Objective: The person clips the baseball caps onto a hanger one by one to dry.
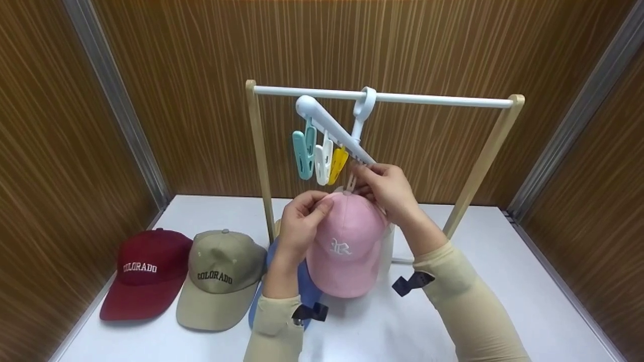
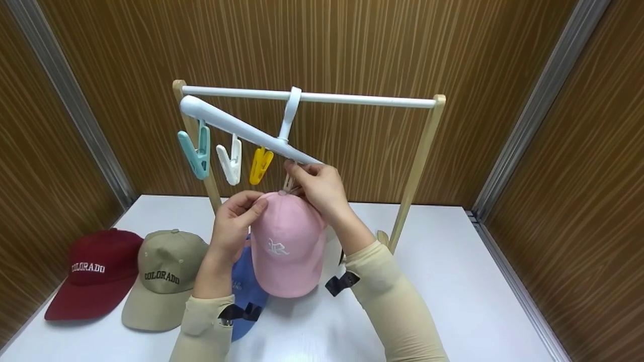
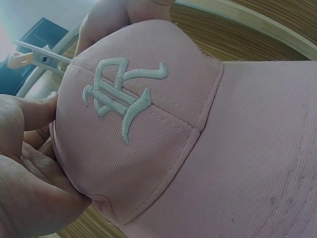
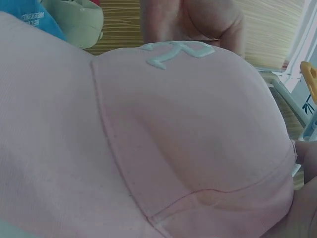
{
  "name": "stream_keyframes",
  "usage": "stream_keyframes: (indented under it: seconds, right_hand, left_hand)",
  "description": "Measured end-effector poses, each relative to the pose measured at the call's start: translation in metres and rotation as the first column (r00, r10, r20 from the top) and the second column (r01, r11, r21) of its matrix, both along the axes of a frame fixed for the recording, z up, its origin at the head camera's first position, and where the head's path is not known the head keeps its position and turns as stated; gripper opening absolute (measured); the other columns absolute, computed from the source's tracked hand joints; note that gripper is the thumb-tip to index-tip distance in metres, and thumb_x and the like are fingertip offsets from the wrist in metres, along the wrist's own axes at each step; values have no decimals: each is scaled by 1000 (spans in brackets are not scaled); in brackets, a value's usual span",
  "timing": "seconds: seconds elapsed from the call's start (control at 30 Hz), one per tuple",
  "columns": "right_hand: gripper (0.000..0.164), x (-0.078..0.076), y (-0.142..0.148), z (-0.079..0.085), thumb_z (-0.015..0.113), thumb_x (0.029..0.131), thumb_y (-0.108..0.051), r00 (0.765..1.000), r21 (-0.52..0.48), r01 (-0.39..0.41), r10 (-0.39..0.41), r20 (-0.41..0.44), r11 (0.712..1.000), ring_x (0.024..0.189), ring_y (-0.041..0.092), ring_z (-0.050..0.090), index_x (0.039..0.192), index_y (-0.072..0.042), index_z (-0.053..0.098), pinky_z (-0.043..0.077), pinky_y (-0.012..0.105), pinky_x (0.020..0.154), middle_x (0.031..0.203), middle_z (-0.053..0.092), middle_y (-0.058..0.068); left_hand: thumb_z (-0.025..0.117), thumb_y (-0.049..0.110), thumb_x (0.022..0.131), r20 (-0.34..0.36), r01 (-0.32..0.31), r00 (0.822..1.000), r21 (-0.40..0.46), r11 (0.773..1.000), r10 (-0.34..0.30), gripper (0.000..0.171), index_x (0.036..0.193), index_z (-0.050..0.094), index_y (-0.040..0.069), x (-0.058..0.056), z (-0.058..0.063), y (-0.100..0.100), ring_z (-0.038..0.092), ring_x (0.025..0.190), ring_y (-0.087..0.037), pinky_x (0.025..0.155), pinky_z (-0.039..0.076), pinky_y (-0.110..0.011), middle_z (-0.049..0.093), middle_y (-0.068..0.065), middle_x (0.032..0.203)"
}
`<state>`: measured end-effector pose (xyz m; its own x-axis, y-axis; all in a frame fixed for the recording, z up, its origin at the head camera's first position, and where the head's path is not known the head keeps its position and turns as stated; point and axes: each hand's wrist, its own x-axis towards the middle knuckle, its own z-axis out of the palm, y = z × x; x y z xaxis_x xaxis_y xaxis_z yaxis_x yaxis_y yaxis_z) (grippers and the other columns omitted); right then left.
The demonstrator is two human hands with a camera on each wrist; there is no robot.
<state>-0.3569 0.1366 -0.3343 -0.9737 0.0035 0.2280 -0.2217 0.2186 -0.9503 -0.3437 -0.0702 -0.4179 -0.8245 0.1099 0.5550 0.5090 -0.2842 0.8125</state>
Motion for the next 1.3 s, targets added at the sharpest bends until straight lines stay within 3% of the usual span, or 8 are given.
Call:
stream_keyframes:
  seconds: [0.13, 0.3, 0.8, 1.3]
  right_hand:
    - [38, 1, 1, 1, 75, 107, -34, 998, -61, -60, 62, 17, 996, 74, 17, 75, 109, 3, 77, 64, 28, 70, 85, 77, 11]
    - [37, 2, 2, 2, 74, 108, -32, 996, -76, -81, 82, 18, 994, 73, 16, 75, 107, 4, 78, 64, 27, 68, 84, 78, 11]
    - [37, 2, 6, 0, 74, 108, -31, 999, -92, -45, 45, 6, 995, 69, 14, 66, 111, 5, 78, 58, 23, 63, 81, 71, 8]
    - [26, 4, 4, 1, 80, 104, -27, 995, -109, 25, -35, -93, 994, 66, 14, 63, 94, -4, 86, 53, 24, 59, 78, 72, 11]
  left_hand:
    - [74, 6, 107, -5, 6, 1000, 6, 1000, -6, 15, 116, 78, -5, 0, 0, 0, 67, 96, -22, 88, 60, -30, 77, -12, 106]
    - [74, 5, 107, -6, 10, 1000, 7, 1000, -10, 15, 116, 78, -5, -1, 0, 1, 67, 96, -22, 88, 60, -29, 77, -12, 106]
    - [75, 8, 107, 18, 0, 1000, 2, 1000, 0, 15, 117, 79, -3, 0, 0, 0, 68, 99, -24, 93, 62, -32, 77, -13, 109]
    - [75, 9, 107, -11, -1, 1000, 2, 1000, 1, 16, 118, 79, -2, 2, 2, 1, 66, 95, -23, 87, 61, -31, 76, -13, 107]
